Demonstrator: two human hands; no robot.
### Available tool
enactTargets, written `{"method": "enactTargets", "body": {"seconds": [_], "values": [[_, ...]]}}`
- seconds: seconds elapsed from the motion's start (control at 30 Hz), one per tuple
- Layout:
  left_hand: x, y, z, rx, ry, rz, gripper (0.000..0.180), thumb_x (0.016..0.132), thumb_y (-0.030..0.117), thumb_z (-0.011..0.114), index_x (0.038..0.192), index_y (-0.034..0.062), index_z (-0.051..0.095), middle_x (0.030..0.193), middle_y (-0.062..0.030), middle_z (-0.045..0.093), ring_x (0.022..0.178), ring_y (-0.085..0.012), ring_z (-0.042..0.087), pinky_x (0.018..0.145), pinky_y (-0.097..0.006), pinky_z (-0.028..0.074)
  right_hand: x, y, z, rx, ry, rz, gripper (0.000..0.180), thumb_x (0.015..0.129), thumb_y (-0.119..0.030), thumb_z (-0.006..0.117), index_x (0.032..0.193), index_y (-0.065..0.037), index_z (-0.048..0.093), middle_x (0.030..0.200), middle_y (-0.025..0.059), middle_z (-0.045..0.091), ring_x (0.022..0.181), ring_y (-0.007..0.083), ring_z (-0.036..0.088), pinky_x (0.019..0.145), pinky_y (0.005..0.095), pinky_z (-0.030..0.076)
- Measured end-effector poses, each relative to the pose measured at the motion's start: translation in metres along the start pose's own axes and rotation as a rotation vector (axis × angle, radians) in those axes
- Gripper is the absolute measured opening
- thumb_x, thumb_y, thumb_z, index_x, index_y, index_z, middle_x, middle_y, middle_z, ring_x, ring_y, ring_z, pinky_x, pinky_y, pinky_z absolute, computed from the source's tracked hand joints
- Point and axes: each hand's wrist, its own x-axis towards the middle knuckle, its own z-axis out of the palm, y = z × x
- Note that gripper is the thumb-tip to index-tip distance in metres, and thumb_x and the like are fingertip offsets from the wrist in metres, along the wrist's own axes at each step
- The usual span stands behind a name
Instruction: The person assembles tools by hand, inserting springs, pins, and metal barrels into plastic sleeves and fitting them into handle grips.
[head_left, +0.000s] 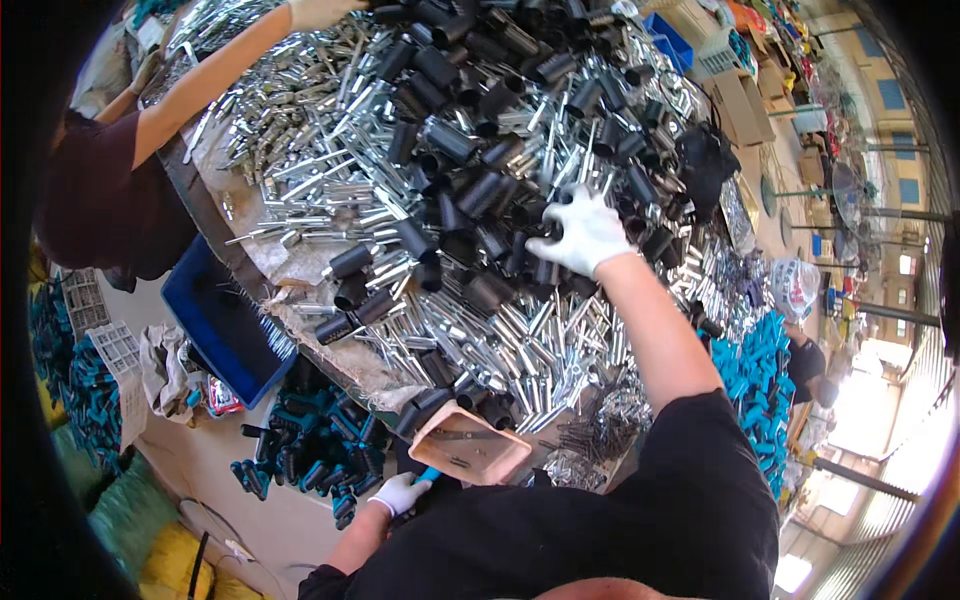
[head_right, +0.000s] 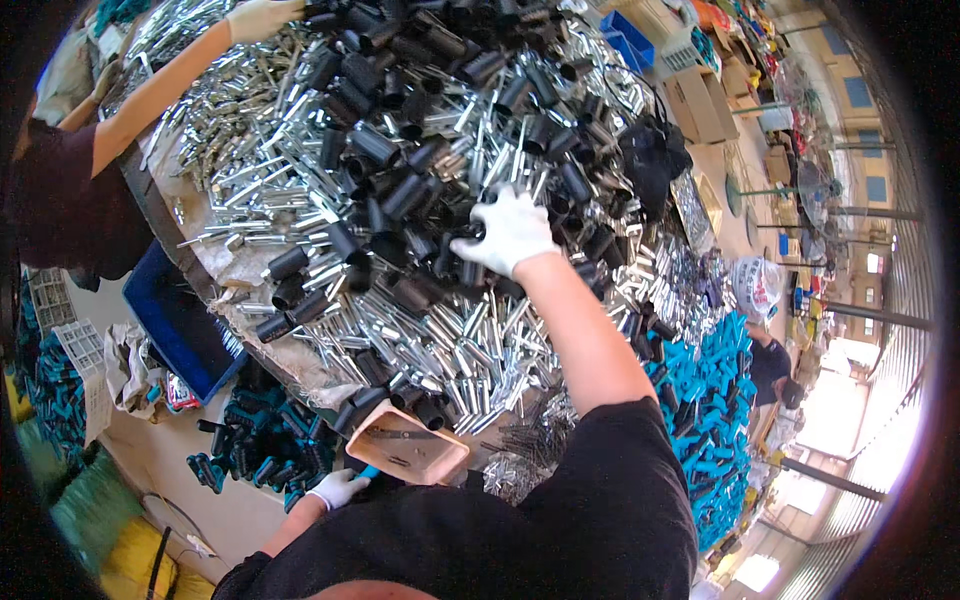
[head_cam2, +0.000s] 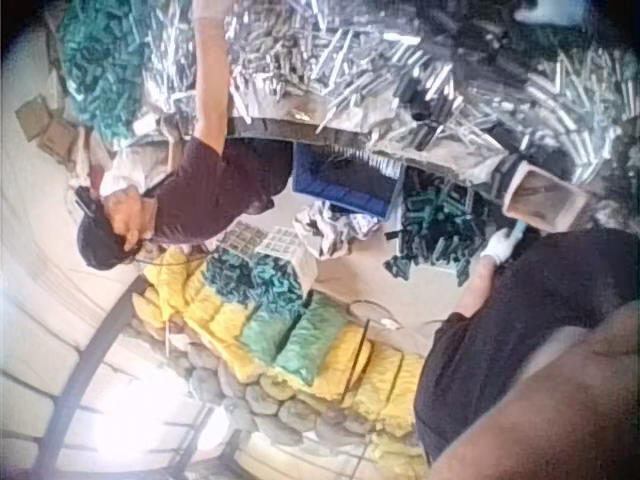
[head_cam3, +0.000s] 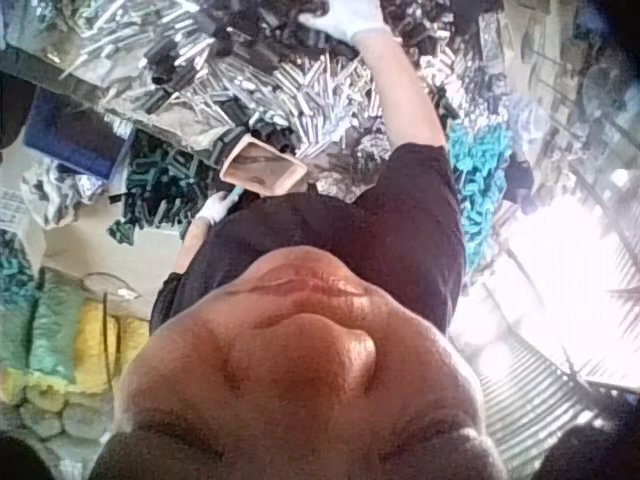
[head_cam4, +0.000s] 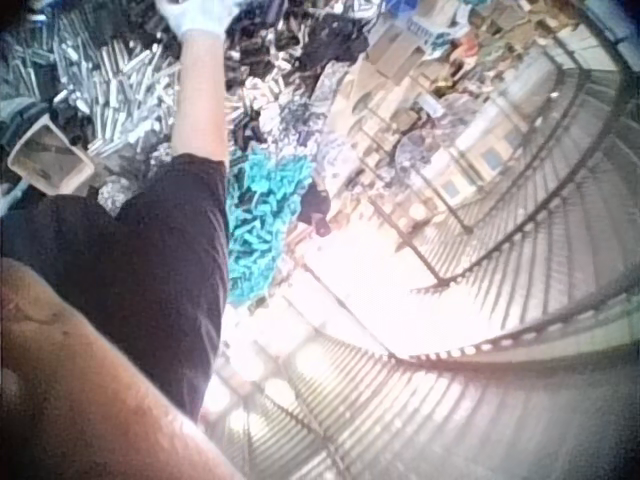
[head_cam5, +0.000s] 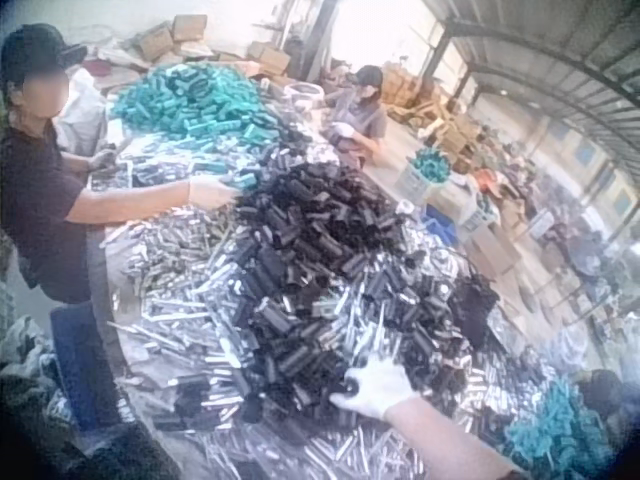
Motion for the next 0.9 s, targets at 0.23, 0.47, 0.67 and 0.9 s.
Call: {"method": "enactTargets", "body": {"seconds": [0.23,0.47,0.67,0.9], "values": [[-0.006,0.000,0.008,0.126,-0.086,0.001,0.044,0.090,0.042,0.055,0.107,0.0010,0.058,0.071,-0.0090,0.062,0.051,-0.0175,0.059,0.048,-0.031,0.047,-0.098,0.033,0.105,0.162,0.139,0.099,0.053,0.067,-0.050,0.074,0.107,-0.015,0.067,0.136,0.0165,0.042,0.118,0.0398,0.046,0.100,0.0460,0.040],[-0.004,0.000,0.032,0.061,-0.149,0.001,0.042,0.091,0.039,0.055,0.106,-0.0004,0.058,0.072,-0.0094,0.060,0.052,-0.0169,0.057,0.050,-0.033,0.046,-0.157,0.035,0.112,0.143,0.142,0.096,0.040,0.072,-0.042,0.070,0.101,-0.014,0.068,0.111,0.0135,0.058,0.101,0.0322,0.057,0.088,0.0431,0.046],[0.008,-0.014,0.068,0.087,-0.223,-0.032,0.043,0.091,0.042,0.054,0.105,0.0018,0.057,0.071,-0.0062,0.058,0.051,-0.0162,0.056,0.048,-0.031,0.045,-0.171,-0.033,0.136,0.529,0.421,-0.271,0.025,0.072,-0.021,0.070,0.094,-0.011,0.066,0.111,0.0134,0.058,0.097,0.0316,0.058,0.085,0.0409,0.047],[0.034,-0.013,0.107,0.140,-0.266,-0.014,0.042,0.091,0.045,0.053,0.096,0.0033,0.056,0.073,-0.0054,0.057,0.055,-0.0149,0.056,0.048,-0.030,0.045,-0.184,-0.085,0.211,0.343,0.257,-0.611,0.025,0.076,-0.017,0.058,0.100,-0.014,0.066,0.109,0.0084,0.060,0.102,0.0237,0.056,0.094,0.0399,0.039]]}}
